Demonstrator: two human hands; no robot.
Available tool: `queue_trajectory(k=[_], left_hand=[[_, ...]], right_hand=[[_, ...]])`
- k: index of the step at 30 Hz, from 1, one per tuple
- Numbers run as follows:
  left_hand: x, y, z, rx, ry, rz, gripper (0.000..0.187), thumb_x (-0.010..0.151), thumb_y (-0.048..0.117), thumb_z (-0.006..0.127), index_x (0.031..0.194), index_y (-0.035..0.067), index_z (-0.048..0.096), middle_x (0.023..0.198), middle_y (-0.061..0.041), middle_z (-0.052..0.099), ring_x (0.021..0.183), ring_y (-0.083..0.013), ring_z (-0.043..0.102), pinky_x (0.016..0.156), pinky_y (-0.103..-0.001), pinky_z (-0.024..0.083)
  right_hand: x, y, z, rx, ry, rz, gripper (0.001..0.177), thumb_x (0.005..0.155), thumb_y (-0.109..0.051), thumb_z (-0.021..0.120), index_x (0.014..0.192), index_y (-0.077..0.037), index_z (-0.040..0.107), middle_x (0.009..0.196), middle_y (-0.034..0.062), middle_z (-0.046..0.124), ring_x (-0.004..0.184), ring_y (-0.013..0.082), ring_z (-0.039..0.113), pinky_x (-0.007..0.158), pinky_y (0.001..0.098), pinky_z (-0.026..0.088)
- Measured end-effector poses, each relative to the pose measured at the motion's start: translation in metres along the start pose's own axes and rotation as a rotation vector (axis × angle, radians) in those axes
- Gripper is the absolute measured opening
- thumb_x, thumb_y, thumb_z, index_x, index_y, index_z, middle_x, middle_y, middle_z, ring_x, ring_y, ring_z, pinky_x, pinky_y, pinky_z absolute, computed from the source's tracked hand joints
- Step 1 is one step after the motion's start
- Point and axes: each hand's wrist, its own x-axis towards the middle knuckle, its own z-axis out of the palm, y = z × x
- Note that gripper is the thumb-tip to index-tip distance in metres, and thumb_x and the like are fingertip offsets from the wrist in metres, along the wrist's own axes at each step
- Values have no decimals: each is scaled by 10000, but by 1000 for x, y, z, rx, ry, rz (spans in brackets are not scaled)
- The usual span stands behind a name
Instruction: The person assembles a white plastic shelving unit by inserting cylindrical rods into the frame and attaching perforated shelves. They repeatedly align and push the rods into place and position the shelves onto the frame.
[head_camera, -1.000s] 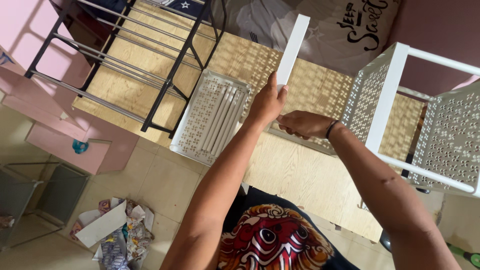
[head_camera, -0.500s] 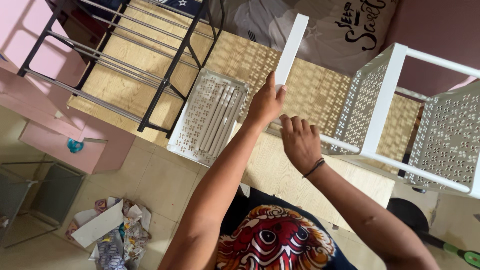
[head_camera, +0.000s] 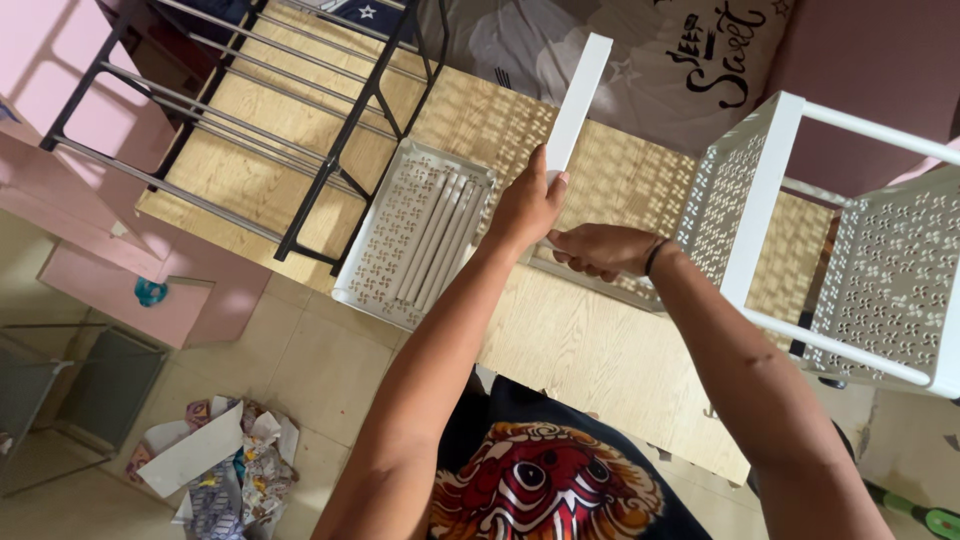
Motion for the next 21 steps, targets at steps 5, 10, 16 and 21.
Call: queue_trajectory(k=[5,10,16,21], left_hand=[[0,1,0,19,17,7,645,1012,345,541,1514,-10,347,1270,-284,655,1098,-435,682,922,-482,550],[-1,5,-2,12,22,-7,644,1011,357,537,1516,9,341,1244,-278,670,1063,-428,700,895,-481,568],[-1,4,-2,5,26,-18,634,1010,358,539,1512,17,352,1197,-282,687,1049,-432,703,886,-487,568],[1,-2,2,1,66,45,612,1011,344,552,1499,18,379,1177,-282,701,1036,-441,706,883,-490,569]], right_hand=[[-10,-15,-1,126,-89,25,549,1035,-630,350,820,-153,513,614,-93,294,509,82,258,435,258,229],[-23,-13,27,-362,420,-73,504,1071,-564,381,943,-158,651,711,-36,552,579,129,495,534,300,458],[-34,-4,90,-990,1226,-421,248,1001,-339,624,1101,-112,625,920,67,652,819,242,691,689,431,551],[-36,-10,96,-872,1243,-416,331,939,-394,644,1063,-88,631,869,88,668,720,276,692,604,452,550]])
